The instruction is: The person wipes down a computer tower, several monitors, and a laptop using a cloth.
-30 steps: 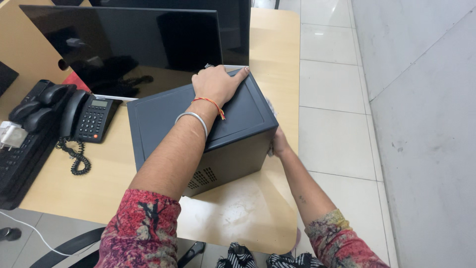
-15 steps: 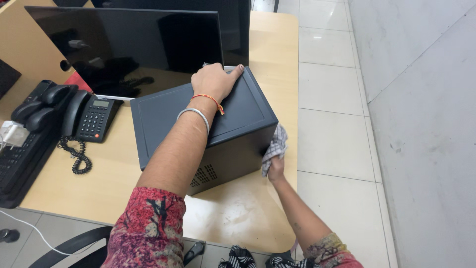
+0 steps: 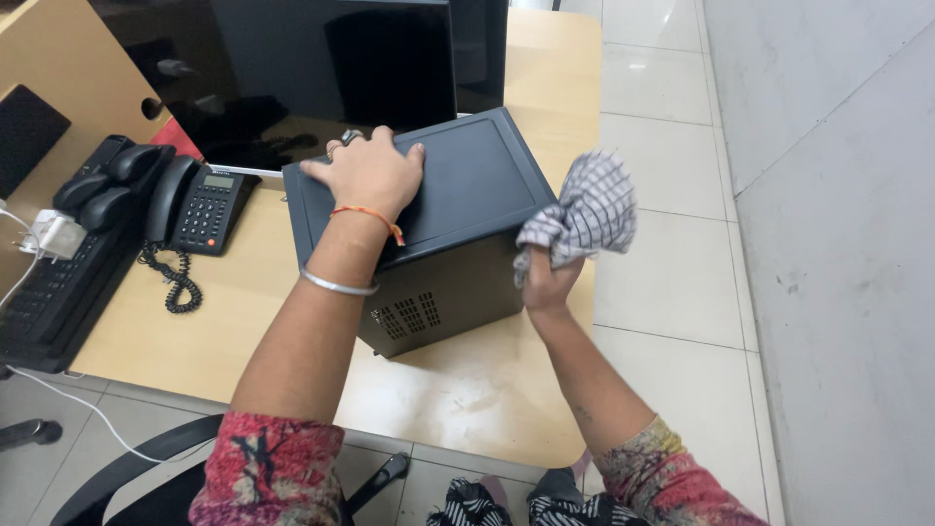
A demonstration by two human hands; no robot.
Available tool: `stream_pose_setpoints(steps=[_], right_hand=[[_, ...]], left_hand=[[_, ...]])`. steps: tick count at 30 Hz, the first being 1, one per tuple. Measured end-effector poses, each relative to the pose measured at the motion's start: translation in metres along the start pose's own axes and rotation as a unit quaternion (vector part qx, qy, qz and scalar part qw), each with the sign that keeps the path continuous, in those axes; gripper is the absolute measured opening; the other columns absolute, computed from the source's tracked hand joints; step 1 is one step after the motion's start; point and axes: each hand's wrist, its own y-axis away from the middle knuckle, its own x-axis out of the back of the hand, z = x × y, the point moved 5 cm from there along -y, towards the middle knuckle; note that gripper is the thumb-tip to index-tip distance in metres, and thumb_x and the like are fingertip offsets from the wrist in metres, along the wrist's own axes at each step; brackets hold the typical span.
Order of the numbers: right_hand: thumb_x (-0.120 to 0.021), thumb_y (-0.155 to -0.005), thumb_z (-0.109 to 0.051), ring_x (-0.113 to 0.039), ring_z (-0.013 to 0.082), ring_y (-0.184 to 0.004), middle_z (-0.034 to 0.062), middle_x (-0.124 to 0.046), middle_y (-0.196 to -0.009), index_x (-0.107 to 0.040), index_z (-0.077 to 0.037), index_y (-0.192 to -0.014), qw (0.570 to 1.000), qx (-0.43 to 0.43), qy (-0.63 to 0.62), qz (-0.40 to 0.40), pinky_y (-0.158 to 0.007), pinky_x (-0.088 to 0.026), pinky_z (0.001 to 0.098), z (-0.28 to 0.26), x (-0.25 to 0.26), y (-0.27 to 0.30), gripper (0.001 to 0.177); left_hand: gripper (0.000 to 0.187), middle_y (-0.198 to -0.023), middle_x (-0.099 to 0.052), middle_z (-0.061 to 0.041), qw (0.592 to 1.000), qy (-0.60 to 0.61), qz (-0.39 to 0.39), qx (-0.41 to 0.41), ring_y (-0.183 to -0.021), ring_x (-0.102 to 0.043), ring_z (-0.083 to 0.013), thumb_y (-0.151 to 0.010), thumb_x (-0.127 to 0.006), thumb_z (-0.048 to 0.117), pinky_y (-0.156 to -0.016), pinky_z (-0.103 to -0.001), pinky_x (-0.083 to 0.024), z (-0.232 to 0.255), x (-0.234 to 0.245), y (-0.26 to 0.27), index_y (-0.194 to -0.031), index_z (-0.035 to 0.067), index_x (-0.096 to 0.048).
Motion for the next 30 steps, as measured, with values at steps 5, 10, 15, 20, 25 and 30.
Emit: stream_pose_setpoints(steps=[5, 10, 15, 20, 25, 30], right_hand=[[-0.073, -0.085, -0.049, -0.056, 0.0492, -0.122, 0.0257, -0.066, -0.121, -0.048, -0.002, -0.146, 0.784, 0.117, 0.581, -0.183, -0.107, -0.030, 0.0685, -0.108, -0.096, -0.070, 0.081], [-0.070, -0.078, -0.052, -0.046, 0.0408, -0.137, 0.0185, -0.060, -0.136, -0.044, -0.012, -0.149, 0.736, -0.013, 0.565, -0.374, -0.115, -0.021, 0.0697, -0.091, -0.154, -0.084, 0.086], [-0.064, -0.083, -0.058, -0.035, 0.0409, -0.143, 0.0139, -0.051, -0.148, -0.047, -0.013, -0.144, 0.708, -0.079, 0.625, -0.320, -0.112, -0.014, 0.0759, -0.062, -0.141, -0.127, 0.077], [-0.060, -0.086, -0.063, -0.033, 0.0396, -0.144, 0.0174, -0.044, -0.154, -0.044, -0.004, -0.146, 0.659, -0.091, 0.691, -0.284, -0.108, -0.008, 0.0790, -0.053, -0.140, -0.128, 0.086], [-0.045, -0.098, -0.047, -0.032, 0.0377, -0.148, 0.0128, -0.040, -0.159, -0.045, -0.011, -0.151, 0.750, -0.053, 0.485, -0.445, -0.114, 0.002, 0.0770, -0.016, -0.192, -0.100, 0.064], [-0.057, -0.091, -0.015, -0.040, 0.0335, -0.142, 0.0221, -0.042, -0.149, -0.057, -0.001, -0.133, 0.939, -0.220, -0.133, -0.228, -0.121, -0.034, 0.0510, 0.006, -0.151, -0.114, 0.044]], left_hand=[[0.061, -0.148, -0.050, -0.011, 0.996, 0.085, 0.040, 0.000, -0.144, -0.035, -0.0321, -0.095, -0.047, 0.057, -0.104, -0.080, -0.012, -0.041, 0.007, 0.017, -0.141, 0.018, -0.055], [0.066, -0.152, -0.050, -0.010, 0.989, 0.115, 0.095, -0.013, -0.148, -0.034, -0.0313, -0.104, -0.034, 0.060, -0.110, -0.078, -0.011, -0.043, -0.001, 0.026, -0.145, 0.011, -0.050], [0.070, -0.151, -0.051, -0.011, 0.987, 0.115, 0.110, -0.015, -0.147, -0.035, -0.0345, -0.104, -0.030, 0.062, -0.112, -0.075, -0.011, -0.042, 0.002, 0.033, -0.147, 0.010, -0.048], [0.075, -0.149, -0.052, -0.015, 0.985, 0.138, 0.102, -0.004, -0.148, -0.034, -0.0375, -0.103, -0.027, 0.066, -0.112, -0.076, -0.008, -0.038, 0.005, 0.032, -0.147, 0.009, -0.047], [0.077, -0.155, -0.050, -0.019, 0.905, 0.282, 0.257, -0.188, -0.151, -0.039, -0.0421, -0.110, -0.033, 0.067, -0.122, -0.072, -0.022, -0.034, 0.025, 0.050, -0.152, 0.004, -0.046], [0.067, -0.154, -0.052, -0.014, 0.926, 0.116, 0.192, -0.304, -0.140, -0.037, -0.0550, -0.088, -0.064, 0.068, -0.105, -0.078, -0.023, -0.002, 0.025, 0.061, -0.139, 0.025, -0.063]])
